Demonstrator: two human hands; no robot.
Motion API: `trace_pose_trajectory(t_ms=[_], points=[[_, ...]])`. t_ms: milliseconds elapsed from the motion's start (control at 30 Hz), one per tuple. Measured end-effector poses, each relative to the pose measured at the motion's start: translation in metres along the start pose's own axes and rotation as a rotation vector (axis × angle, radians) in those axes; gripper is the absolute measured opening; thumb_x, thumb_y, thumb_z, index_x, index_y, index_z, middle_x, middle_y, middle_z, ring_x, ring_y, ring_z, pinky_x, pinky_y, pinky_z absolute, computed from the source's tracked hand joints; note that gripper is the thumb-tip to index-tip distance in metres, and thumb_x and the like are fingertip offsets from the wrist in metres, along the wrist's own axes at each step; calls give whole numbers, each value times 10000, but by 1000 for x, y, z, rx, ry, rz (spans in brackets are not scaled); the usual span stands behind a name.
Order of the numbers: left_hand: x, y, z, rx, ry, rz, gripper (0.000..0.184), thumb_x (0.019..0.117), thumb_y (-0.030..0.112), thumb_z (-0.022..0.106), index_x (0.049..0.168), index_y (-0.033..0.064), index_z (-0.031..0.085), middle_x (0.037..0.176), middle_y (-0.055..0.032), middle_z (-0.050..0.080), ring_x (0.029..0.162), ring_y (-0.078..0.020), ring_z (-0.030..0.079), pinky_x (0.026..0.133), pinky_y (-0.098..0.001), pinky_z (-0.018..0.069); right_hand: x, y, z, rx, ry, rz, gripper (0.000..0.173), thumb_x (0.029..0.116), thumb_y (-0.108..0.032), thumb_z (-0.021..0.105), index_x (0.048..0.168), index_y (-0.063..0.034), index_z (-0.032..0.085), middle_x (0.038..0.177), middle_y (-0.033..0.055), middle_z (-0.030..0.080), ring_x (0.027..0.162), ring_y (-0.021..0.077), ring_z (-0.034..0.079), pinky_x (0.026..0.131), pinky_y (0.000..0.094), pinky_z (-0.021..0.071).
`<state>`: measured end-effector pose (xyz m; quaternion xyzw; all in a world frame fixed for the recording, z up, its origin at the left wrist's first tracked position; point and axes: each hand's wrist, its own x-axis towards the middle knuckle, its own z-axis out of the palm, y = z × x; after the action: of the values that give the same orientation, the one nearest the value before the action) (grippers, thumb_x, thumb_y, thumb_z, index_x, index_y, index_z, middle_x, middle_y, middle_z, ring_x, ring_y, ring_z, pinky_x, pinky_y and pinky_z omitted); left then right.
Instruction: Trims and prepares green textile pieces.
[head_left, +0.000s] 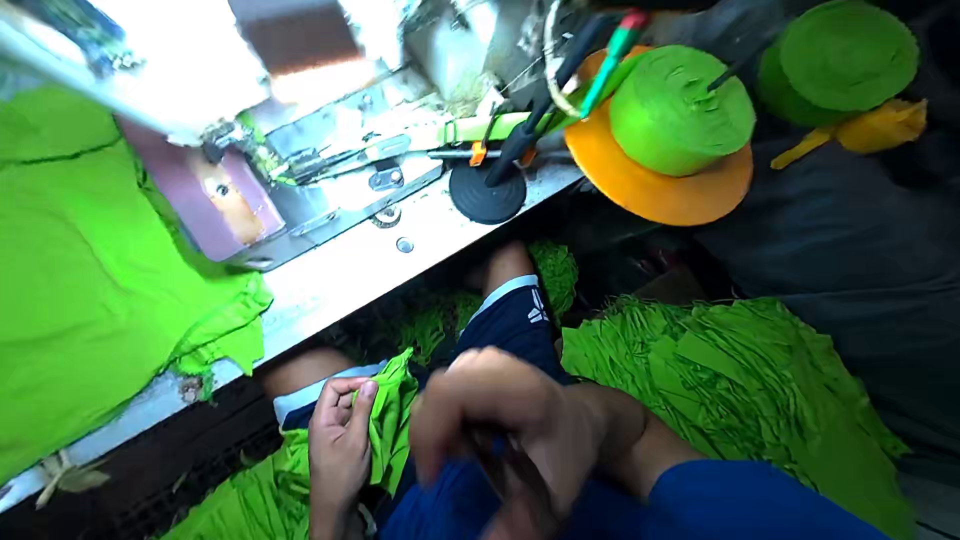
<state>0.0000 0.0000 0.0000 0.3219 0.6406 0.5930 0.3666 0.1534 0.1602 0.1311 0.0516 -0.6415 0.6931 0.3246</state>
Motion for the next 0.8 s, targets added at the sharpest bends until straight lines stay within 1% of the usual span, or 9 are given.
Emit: trace_pose_trajectory(t_ms=[67,133,200,267,333,433,500,633,800], points=[[1,7,1,-40,16,-15,68,1012,84,595,1079,77,605,907,44,716,804,-43,692,743,-219,596,-22,33,-19,-395,1,153,530,908,-480,757,1068,16,656,798,37,631,673,19,539,582,174,449],[2,10,2,-58,32,-39,62,1013,57,590,1072,40,598,881,14,712,782,-62,693,725,-236,598,-45,65,-36,-718,-60,332,567,930,-562,693,1252,-95,685,959,27,719,789,84,652,679,303,563],[2,7,2,-58,27,-57,72,1012,45,588,1075,13,601,868,-19,714,769,-90,698,710,-255,602,-66,89,-46,-808,-138,427,495,1009,-526,592,1325,-152,665,1015,37,708,848,134,670,720,372,569],[2,5,2,-70,14,-65,77,1015,48,589,1077,5,602,873,-37,708,770,-106,693,708,-264,598,-79,100,-49,-800,-191,440,407,1050,-457,541,1329,-190,671,1002,38,683,843,135,658,713,365,559],[2,5,3,-71,13,-74,85,1018,58,594,1081,2,604,878,-54,708,765,-120,693,703,-269,597,-85,104,-49,-782,-200,403,376,1046,-424,566,1321,-199,687,963,32,675,818,125,646,704,341,550],[2,6,4,-67,21,-68,83,1015,56,599,1078,2,606,895,-54,706,763,-114,688,700,-253,591,-85,104,-47,-763,-186,350,361,1031,-387,610,1279,-137,688,1010,32,720,890,113,681,782,329,575],[2,6,4,-70,21,-65,79,1013,49,602,1074,-1,609,894,-57,707,766,-112,687,701,-250,587,-84,105,-44,-755,-179,330,347,1027,-375,620,1237,-108,692,1030,32,731,903,108,689,794,326,581],[2,8,4,-42,8,-73,91,1011,65,614,1077,3,618,901,-62,711,773,-124,689,706,-256,588,-82,109,-42,-770,-182,303,324,1029,-369,618,1188,-107,723,955,21,722,834,99,672,737,300,566],[1,9,3,23,-16,-85,101,1006,98,634,1072,22,635,881,-48,704,732,-111,669,663,-243,568,-79,109,-42,-744,-197,281,296,1035,-352,614,1160,-115,738,932,23,723,824,103,673,727,302,560]])
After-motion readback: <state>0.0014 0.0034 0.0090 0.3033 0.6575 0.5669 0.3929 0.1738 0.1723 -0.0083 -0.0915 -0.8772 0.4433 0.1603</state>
